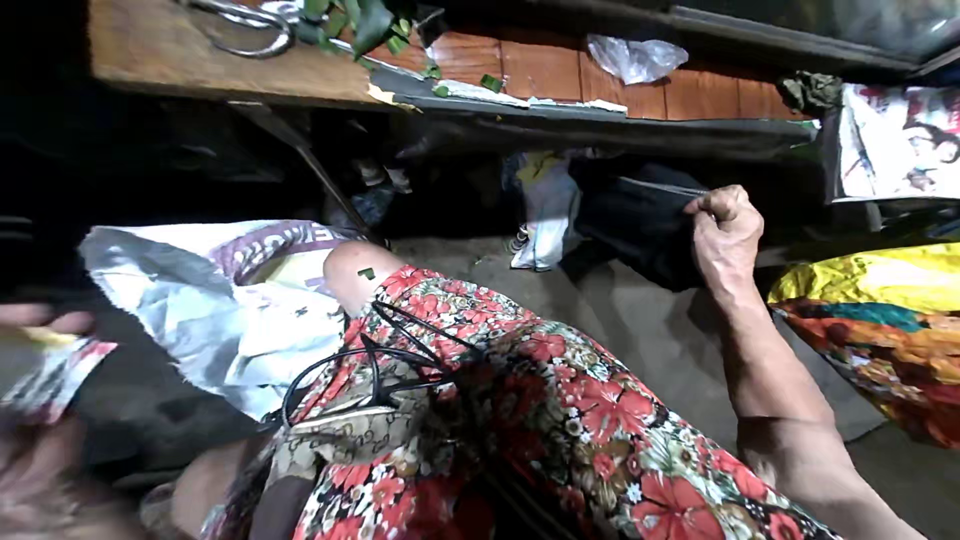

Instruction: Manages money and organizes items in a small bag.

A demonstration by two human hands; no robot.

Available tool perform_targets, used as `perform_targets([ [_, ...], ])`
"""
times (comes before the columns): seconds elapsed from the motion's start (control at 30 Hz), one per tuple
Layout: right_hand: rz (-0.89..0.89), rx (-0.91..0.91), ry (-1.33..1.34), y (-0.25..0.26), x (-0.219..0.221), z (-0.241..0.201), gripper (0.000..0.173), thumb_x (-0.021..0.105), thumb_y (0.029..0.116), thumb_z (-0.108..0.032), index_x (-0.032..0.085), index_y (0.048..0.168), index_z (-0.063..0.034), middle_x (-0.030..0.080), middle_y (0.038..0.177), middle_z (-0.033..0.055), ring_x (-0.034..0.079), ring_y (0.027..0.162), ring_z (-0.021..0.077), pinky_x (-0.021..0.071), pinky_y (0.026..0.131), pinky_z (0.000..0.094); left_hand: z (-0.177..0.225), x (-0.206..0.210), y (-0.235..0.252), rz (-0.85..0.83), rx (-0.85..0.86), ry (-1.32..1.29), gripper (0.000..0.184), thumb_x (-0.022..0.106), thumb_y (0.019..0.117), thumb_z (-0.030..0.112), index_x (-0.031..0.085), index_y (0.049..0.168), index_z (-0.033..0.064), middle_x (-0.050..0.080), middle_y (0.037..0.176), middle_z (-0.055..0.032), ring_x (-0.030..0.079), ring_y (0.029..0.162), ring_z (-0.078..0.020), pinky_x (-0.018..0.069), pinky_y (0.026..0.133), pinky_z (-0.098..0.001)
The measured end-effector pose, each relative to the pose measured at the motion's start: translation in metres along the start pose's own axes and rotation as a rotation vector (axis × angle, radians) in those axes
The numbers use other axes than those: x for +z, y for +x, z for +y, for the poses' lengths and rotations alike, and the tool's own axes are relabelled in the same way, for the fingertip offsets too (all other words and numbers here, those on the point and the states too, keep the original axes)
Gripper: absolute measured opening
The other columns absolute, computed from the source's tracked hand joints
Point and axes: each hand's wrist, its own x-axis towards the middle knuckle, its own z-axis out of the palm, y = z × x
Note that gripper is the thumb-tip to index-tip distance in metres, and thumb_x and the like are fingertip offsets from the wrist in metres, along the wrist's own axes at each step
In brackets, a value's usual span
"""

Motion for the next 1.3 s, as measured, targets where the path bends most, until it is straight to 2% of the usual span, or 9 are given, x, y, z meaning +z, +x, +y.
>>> perform_targets([
  [0.13, -0.081, -0.139, 0.111, -0.003, -0.007, -0.052, 0.019, 0.055, 0.0896, 0.003, 0.073, 0.087, -0.0014, 0.066, 0.097, 0.0117, 0.062, 0.1, 0.0174, 0.0496, 0.09, 0.032, 0.009, 0.012, -0.012, 0.087, -0.016, 0.183, 0.027, 0.042, 0.1043, 0.014, 0.05, 0.13, 0.0184, 0.07, 0.099, 0.0132, 0.07, 0.091, -0.0017, 0.0576, 0.083, -0.0178],
  [0.3, -0.127, -0.374, 0.388, -0.004, 0.002, -0.113, 0.02, 0.054, 0.0876, 0.002, 0.071, 0.079, -0.0049, 0.065, 0.094, 0.0029, 0.06, 0.099, 0.0054, 0.0495, 0.088, 0.0194, -0.004, -0.016, -0.031, 0.159, 0.145, 0.171, 0.036, 0.063, 0.0936, 0.012, 0.053, 0.129, 0.0118, 0.075, 0.098, 0.0052, 0.075, 0.089, -0.0115, 0.0631, 0.081, -0.0278],
  [0.37, -0.161, -0.49, 0.498, -0.002, 0.012, -0.135, 0.02, 0.054, 0.0885, 0.001, 0.071, 0.08, -0.0063, 0.068, 0.094, 0.0019, 0.061, 0.101, 0.005, 0.0504, 0.09, 0.0201, -0.016, -0.04, -0.038, 0.151, 0.168, 0.169, 0.041, 0.066, 0.0963, 0.019, 0.053, 0.135, 0.0138, 0.074, 0.104, 0.0046, 0.074, 0.092, -0.0123, 0.0627, 0.082, -0.0286],
  [0.5, -0.184, -0.688, 0.709, 0.002, 0.046, -0.187, 0.016, 0.057, 0.0939, -0.004, 0.071, 0.087, -0.0089, 0.069, 0.095, 0.0037, 0.062, 0.105, 0.0076, 0.0497, 0.095, 0.0229, -0.006, -0.035, -0.054, 0.273, 0.212, 0.219, 0.048, 0.072, 0.0858, 0.019, 0.054, 0.129, 0.0094, 0.074, 0.095, 0.0063, 0.073, 0.082, -0.0102, 0.0625, 0.074, -0.0279],
  [0.77, -0.198, -1.074, 0.783, -0.015, 0.136, -0.281, 0.017, 0.057, 0.0978, -0.007, 0.071, 0.088, -0.0096, 0.07, 0.098, 0.0132, 0.066, 0.106, 0.0237, 0.0519, 0.1, 0.0396, -0.001, -0.029, -0.07, 0.282, 0.432, 0.424, 0.065, 0.078, 0.0856, 0.017, 0.048, 0.136, -0.0097, 0.07, 0.11, -0.0015, 0.068, 0.099, -0.003, 0.0574, 0.089, -0.023],
  [0.87, -0.254, -1.107, 0.742, -0.023, 0.165, -0.284, 0.019, 0.057, 0.0987, -0.008, 0.071, 0.087, -0.0112, 0.071, 0.098, 0.0114, 0.066, 0.107, 0.0235, 0.051, 0.101, 0.0413, -0.012, -0.033, -0.066, 0.188, 0.448, 0.583, 0.075, 0.083, 0.0826, 0.028, 0.051, 0.139, -0.0089, 0.069, 0.117, -0.0117, 0.065, 0.108, -0.0104, 0.0542, 0.095, -0.0285],
  [1.07, -0.34, -1.122, 0.69, -0.027, 0.167, -0.28, 0.021, 0.055, 0.0986, -0.005, 0.072, 0.085, -0.0093, 0.073, 0.102, 0.0104, 0.066, 0.112, 0.022, 0.0477, 0.107, 0.0409, -0.025, -0.032, -0.042, -0.07, 0.357, 0.971, 0.1, 0.089, 0.0664, 0.055, 0.055, 0.146, 0.0045, 0.065, 0.13, -0.0202, 0.059, 0.124, -0.0402, 0.045, 0.106, -0.0607],
  [1.2, -0.366, -1.076, 0.676, -0.025, 0.164, -0.279, 0.021, 0.056, 0.0974, -0.004, 0.073, 0.085, -0.0084, 0.073, 0.103, 0.011, 0.066, 0.112, 0.0226, 0.0484, 0.106, 0.0411, -0.035, -0.024, -0.026, -0.225, 0.334, 1.132, 0.102, 0.093, 0.065, 0.047, 0.052, 0.15, 0.0086, 0.061, 0.135, -0.0228, 0.054, 0.129, -0.0449, 0.0391, 0.11, -0.0635],
  [1.3, -0.398, -1.033, 0.665, -0.026, 0.164, -0.274, 0.021, 0.056, 0.097, -0.003, 0.073, 0.086, -0.0081, 0.073, 0.103, 0.0114, 0.066, 0.113, 0.0226, 0.0484, 0.106, 0.0404, -0.046, -0.016, -0.016, -0.259, 0.267, 1.191, 0.092, 0.09, 0.073, 0.036, 0.05, 0.151, 0.0094, 0.06, 0.136, -0.0232, 0.052, 0.13, -0.0461, 0.0373, 0.11, -0.0646],
])
